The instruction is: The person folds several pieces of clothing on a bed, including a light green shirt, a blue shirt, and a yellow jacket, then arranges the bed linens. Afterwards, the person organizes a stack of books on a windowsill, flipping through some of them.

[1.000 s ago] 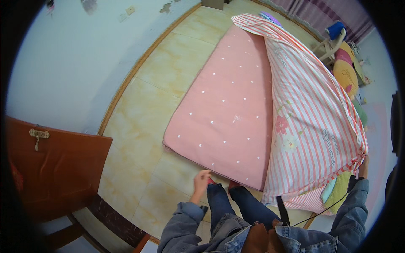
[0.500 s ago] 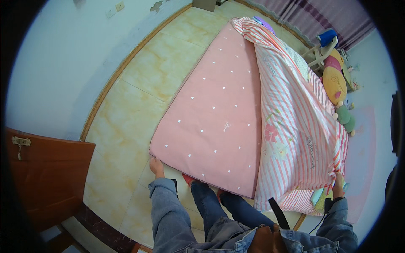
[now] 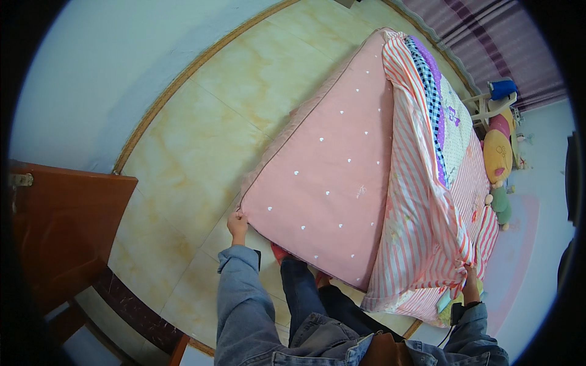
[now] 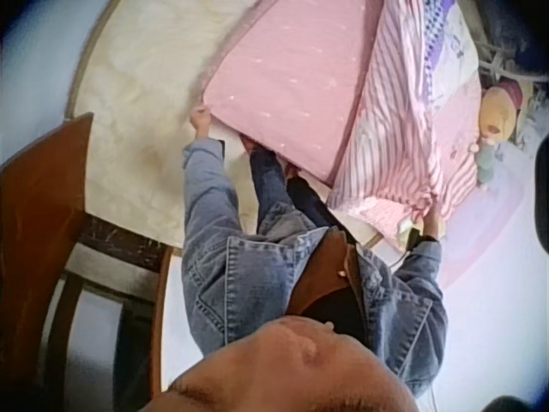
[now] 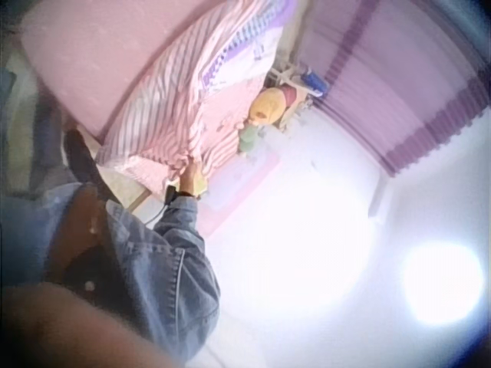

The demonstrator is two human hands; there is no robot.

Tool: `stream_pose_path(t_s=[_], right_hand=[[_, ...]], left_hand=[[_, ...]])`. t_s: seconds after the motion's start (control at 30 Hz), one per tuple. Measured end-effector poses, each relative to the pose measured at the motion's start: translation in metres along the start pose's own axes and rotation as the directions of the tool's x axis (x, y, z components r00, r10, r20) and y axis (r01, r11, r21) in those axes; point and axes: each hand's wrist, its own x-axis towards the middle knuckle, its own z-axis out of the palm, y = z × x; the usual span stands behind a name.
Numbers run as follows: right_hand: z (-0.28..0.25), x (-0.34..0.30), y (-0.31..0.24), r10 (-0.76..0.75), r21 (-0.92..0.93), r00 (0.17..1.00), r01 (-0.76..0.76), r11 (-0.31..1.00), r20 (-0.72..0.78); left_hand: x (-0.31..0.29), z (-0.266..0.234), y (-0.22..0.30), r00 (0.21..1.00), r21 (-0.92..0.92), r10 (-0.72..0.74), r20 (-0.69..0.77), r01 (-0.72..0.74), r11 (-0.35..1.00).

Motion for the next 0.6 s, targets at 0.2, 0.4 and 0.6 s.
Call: stream_pose_path(t_s=[0.2, 0.4, 0.6], right_hand=[[0.045, -0.008, -0.006, -0.051, -0.208, 0.988, 0.020, 0.978, -0.144], [0.069, -0.010, 0.009, -0.007, -0.195, 1.000, 0.005, 0.981, -0.008], [0.118, -0.008, 0.023, 0.058, -0.336, 0.952, 0.048, 0.941, 0.299]], left_hand=[[-0.027, 0.015, 0.020, 0.967, -0.220, 0.059, -0.248, -0.115, 0.969], [-0.136, 0.017, 0.132, 0.966, -0.325, 0.212, -0.146, -0.249, 0.912], [-0.305, 0.082, 0.288, 0.416, -0.626, 0.862, 0.290, -0.599, 0.500]])
